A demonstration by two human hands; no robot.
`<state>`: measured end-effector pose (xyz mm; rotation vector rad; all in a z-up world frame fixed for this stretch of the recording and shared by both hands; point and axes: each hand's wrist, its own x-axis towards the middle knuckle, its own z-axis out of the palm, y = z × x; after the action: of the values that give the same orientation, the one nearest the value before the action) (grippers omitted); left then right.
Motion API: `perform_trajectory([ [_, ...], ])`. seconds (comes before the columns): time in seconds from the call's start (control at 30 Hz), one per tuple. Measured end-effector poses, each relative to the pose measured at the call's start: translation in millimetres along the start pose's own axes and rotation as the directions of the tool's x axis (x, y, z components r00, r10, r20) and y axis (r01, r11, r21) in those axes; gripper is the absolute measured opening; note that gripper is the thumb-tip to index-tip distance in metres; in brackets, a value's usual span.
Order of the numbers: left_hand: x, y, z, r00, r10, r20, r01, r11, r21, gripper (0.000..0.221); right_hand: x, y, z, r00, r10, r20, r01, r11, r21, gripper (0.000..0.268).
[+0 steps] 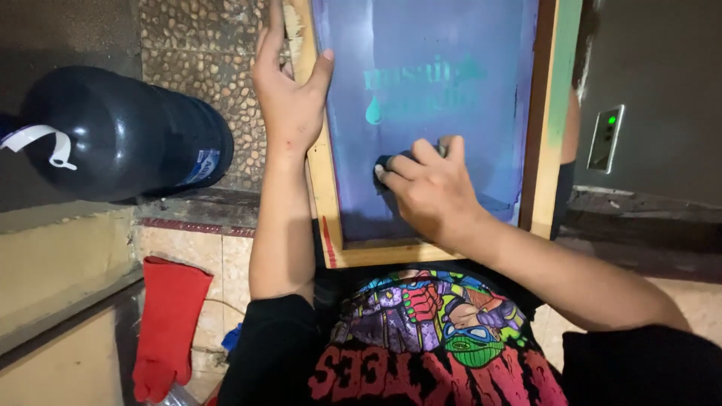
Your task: A person is scrubbing a screen printing frame with a sponge to clean off ink or emulsion residue.
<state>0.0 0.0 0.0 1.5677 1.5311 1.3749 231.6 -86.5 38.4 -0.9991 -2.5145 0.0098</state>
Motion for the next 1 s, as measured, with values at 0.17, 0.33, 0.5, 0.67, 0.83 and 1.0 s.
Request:
perform_trajectory([
  [0.17,-4,-2,-2,0.999,-0.032,-0.008,0.032,0.998,-0.046,0.069,-30,30,-23,0.987,0.066,0.146,-0.056,0.996,-0.070,0.023],
  [0.33,0,-8,-4,0.998,-0.062,-0.025,0.059,0.990,-0.131,0.066,-75,67,-56,0.933,0.250,0.259,-0.184,0.949,-0.255,0.035],
  [0.5,4,5,-5,0.997,-0.073,-0.030,0.071,0.995,-0.066,0.066,-78,69,-47,0.940,0.253,0.228,-0.203,0.954,-0.222,0.032],
  [0.67,2,-1,1,0.999,-0.048,-0.019,0.047,0.999,-0.026,0.069,-4,22,-14,0.996,-0.004,0.087,0.010,0.998,-0.069,0.016],
  [0.83,0,-6,1,0.999,-0.037,-0.020,0.036,0.998,-0.048,0.067,35,-1,16,0.987,-0.159,0.005,0.159,0.986,0.051,0.010],
  [1.0,-1,-3,-3,0.999,-0.032,-0.043,0.031,0.999,-0.014,0.065,7,27,-33,0.986,-0.007,0.168,0.024,0.995,-0.100,0.007],
])
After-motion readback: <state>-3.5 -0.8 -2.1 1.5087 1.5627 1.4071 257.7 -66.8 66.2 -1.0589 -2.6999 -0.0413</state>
